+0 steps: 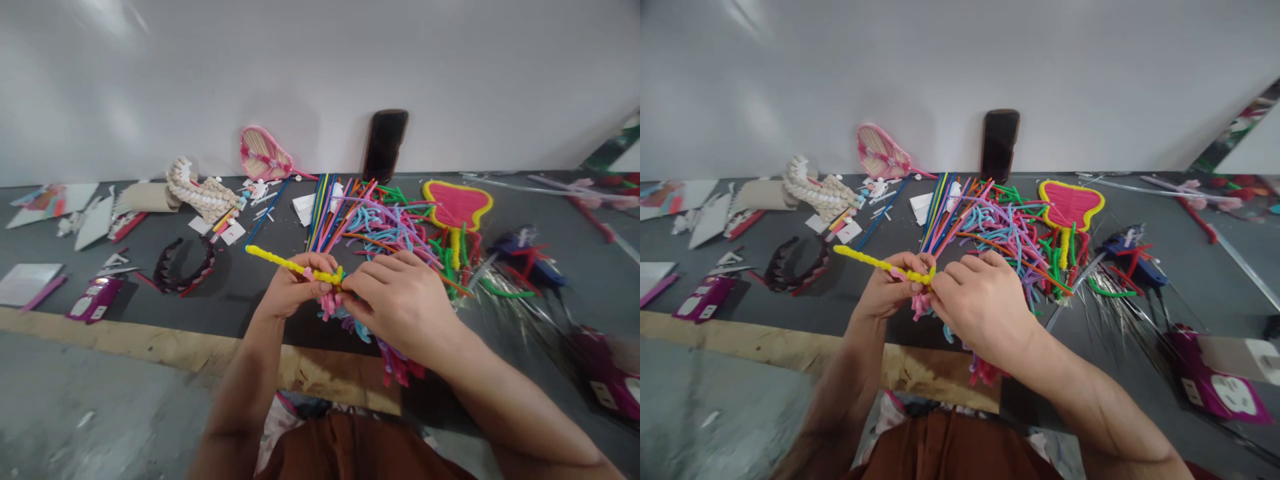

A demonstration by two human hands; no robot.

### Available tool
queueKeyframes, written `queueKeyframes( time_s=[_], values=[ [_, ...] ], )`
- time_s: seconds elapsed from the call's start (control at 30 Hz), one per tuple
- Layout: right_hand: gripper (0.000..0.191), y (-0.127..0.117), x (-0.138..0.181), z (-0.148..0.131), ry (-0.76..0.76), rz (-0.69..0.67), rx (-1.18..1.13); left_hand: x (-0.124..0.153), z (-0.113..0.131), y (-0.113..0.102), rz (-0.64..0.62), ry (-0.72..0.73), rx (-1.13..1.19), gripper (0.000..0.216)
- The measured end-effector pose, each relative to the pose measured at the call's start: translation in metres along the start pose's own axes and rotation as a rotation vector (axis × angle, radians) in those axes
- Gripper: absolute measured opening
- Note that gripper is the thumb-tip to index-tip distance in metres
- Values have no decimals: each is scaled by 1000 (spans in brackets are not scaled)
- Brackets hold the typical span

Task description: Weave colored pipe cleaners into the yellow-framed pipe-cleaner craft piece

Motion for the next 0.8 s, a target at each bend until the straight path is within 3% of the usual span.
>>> queueKeyframes(
  time_s=[0.3, 0.57, 0.8],
  values=[
    [17, -4, -1, -7, -59, 7, 75, 0, -2, -2, 33, 56, -82, 20],
    [20, -14, 0, -8, -103, 30, -170, -2, 4, -2, -1, 267, -191, 14],
    [16, -2, -5, 7, -44, 31, -256, 2, 8, 8, -98, 112, -97, 19]
  ],
)
Point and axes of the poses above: each hand's wrist, its own x-axis away from the middle knuckle, its own y-axis out of the palm, z = x × y, the point moved 3 cm from there along -x, towards the middle knuckle, and after that the axes turned 5 degrees about -y, right-handed, at the moved point
